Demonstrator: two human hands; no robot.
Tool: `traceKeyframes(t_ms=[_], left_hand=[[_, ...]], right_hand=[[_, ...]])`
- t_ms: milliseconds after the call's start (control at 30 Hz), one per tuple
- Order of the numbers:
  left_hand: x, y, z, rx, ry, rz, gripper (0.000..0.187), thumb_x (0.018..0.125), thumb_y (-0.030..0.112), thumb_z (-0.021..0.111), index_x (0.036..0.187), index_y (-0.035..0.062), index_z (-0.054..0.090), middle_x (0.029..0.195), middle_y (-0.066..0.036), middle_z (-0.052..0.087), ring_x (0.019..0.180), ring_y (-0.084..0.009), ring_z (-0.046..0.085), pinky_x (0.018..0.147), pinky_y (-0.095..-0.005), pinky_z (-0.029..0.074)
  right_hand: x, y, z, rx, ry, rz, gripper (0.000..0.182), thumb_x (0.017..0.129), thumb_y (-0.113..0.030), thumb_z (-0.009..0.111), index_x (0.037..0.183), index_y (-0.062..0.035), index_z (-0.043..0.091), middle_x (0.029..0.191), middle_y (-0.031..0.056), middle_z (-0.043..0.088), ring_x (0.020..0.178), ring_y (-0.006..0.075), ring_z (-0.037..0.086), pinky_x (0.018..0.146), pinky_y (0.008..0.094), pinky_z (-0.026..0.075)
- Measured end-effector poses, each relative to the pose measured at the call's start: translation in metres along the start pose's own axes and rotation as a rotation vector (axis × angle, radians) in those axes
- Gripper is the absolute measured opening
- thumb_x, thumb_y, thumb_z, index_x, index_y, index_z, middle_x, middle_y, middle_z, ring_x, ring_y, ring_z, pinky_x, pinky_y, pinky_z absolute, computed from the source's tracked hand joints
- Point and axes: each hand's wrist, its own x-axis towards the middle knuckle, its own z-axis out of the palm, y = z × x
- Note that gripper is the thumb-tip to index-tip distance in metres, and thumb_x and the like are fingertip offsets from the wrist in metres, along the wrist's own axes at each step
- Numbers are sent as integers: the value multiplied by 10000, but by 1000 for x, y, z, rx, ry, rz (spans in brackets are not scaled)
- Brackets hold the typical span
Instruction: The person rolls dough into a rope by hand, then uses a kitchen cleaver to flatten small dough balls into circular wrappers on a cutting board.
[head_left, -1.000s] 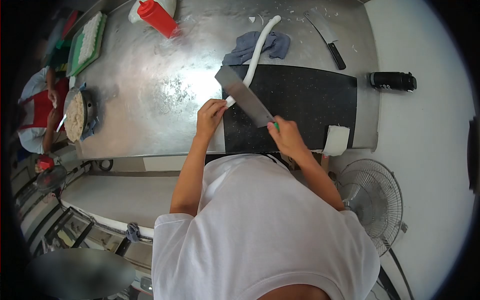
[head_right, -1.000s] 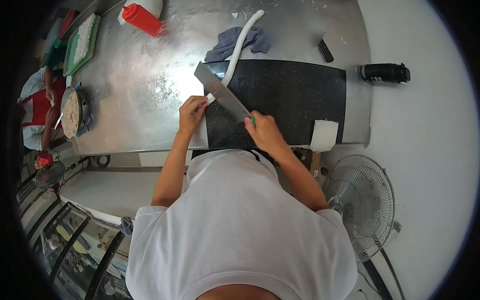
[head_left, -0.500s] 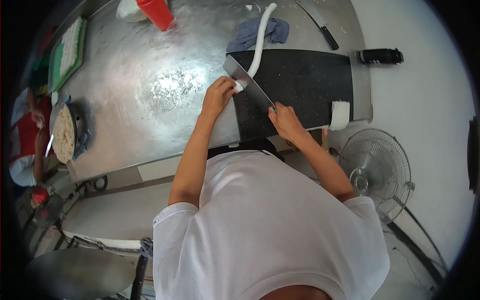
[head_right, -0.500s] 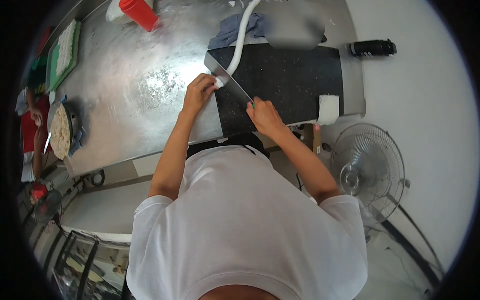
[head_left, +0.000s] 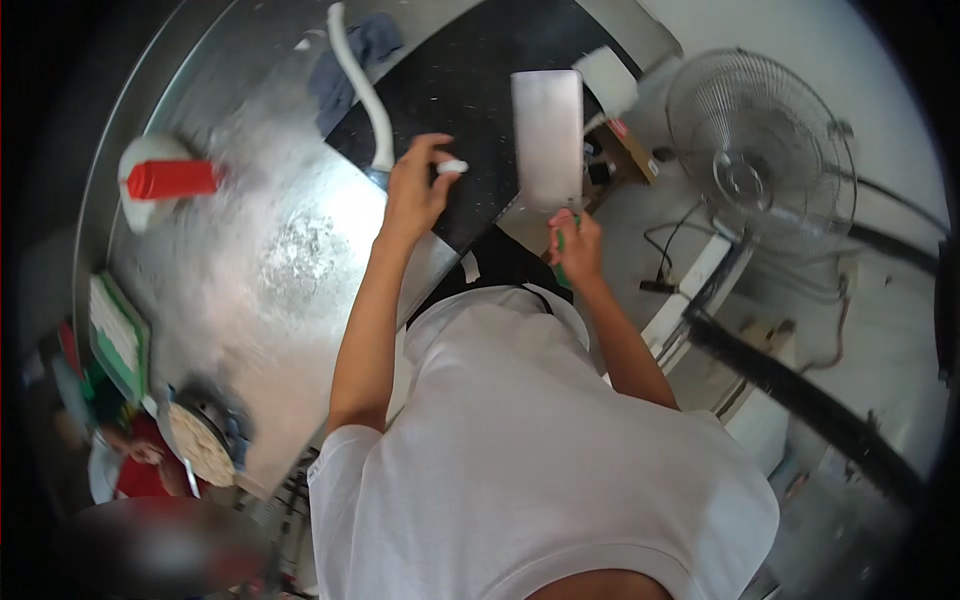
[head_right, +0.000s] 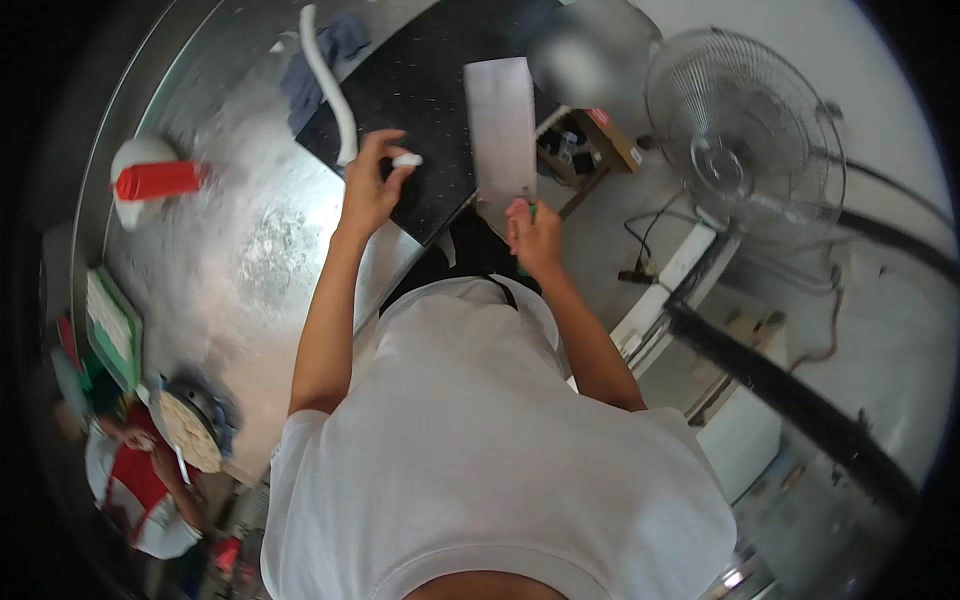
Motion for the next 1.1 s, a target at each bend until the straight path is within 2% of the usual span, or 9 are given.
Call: traceKeyframes(t_ms=[100, 167, 500, 633, 667, 767, 833, 867, 1100], left_hand=[[39, -11, 39, 259, -466, 122, 232, 755, -26, 822, 955, 56, 738, 978, -135, 708, 986, -324, 685, 900, -411, 534], [55, -27, 52, 362, -585, -2, 243, 704, -10, 866, 897, 49, 731, 1047, -140, 686, 1039, -354, 681, 908, -435, 548], [91, -1, 82, 851, -747, -189, 713, 463, 72, 1011, 1059, 56, 620, 1183, -178, 627, 1128, -418, 657, 963, -473, 554], [112, -9, 76, 831, -1018, -35, 554, 649, 263, 951, 1070, 66, 648, 1172, -177, 627, 1071, -423, 663, 897, -440, 551], [122, -11, 79, 550, -1069, -316, 594, 736, 402, 874, 1196, 106, 643, 1234, -160, 606, 1159, -395, 615, 971, -461, 497], [92, -1, 120, 581, -397, -20, 815, 754, 549, 818, 1403, 133, 554, 1456, -186, 501, 1401, -383, 441, 1160, -538, 329], [64, -50, 143, 812, -300, 172, 1031, 766, 716, 715, 1566, 145, 405, 1639, -206, 305, 1560, -372, 199, 1231, -625, 116], [63, -20, 139, 887, -448, 116, 1114, 759, 753, 687, 1614, 132, 333, 1708, -200, 174, 1599, -387, 63, 1240, -652, 15], [58, -26, 134, 775, -428, 128, 1139, 717, 765, 694, 1594, 126, 345, 1674, -199, 260, 1565, -380, 218, 1230, -660, 64]], right_hand=[[-9, 25, -42, 34, 201, 73, 364, 1083, -317, 524, 938, 10, 588, 631, 49, 531, 448, 122, 495, 409, 297, 401], [-22, 33, -61, 15, 294, 83, 357, 1082, -300, 531, 940, 20, 602, 624, 53, 552, 447, 126, 508, 419, 301, 412], [-30, 66, -63, 241, 331, 104, 315, 1090, -316, 508, 974, -33, 583, 746, 52, 606, 574, 124, 550, 564, 286, 474], [17, 47, -89, 214, 328, 57, 366, 1101, -355, 497, 987, -16, 575, 685, 38, 557, 550, 109, 521, 514, 277, 440], [30, 37, -97, 254, 317, 83, 377, 1103, -367, 491, 981, -19, 569, 676, 39, 554, 535, 109, 515, 499, 280, 437], [67, 19, -109, 389, 325, 125, 405, 1107, -393, 478, 947, -29, 553, 636, 43, 540, 482, 116, 496, 450, 292, 423], [109, 9, -110, 455, 339, 79, 420, 1108, -405, 472, 921, -35, 544, 610, 46, 530, 450, 123, 483, 422, 301, 415], [127, 6, -110, 469, 344, 47, 427, 1109, -409, 469, 908, -39, 540, 599, 48, 525, 437, 128, 478, 412, 305, 412], [209, 54, -100, -107, 289, 262, 587, 1070, -527, 505, 894, 24, 603, 529, 60, 510, 399, 175, 527, 379, 344, 422]])
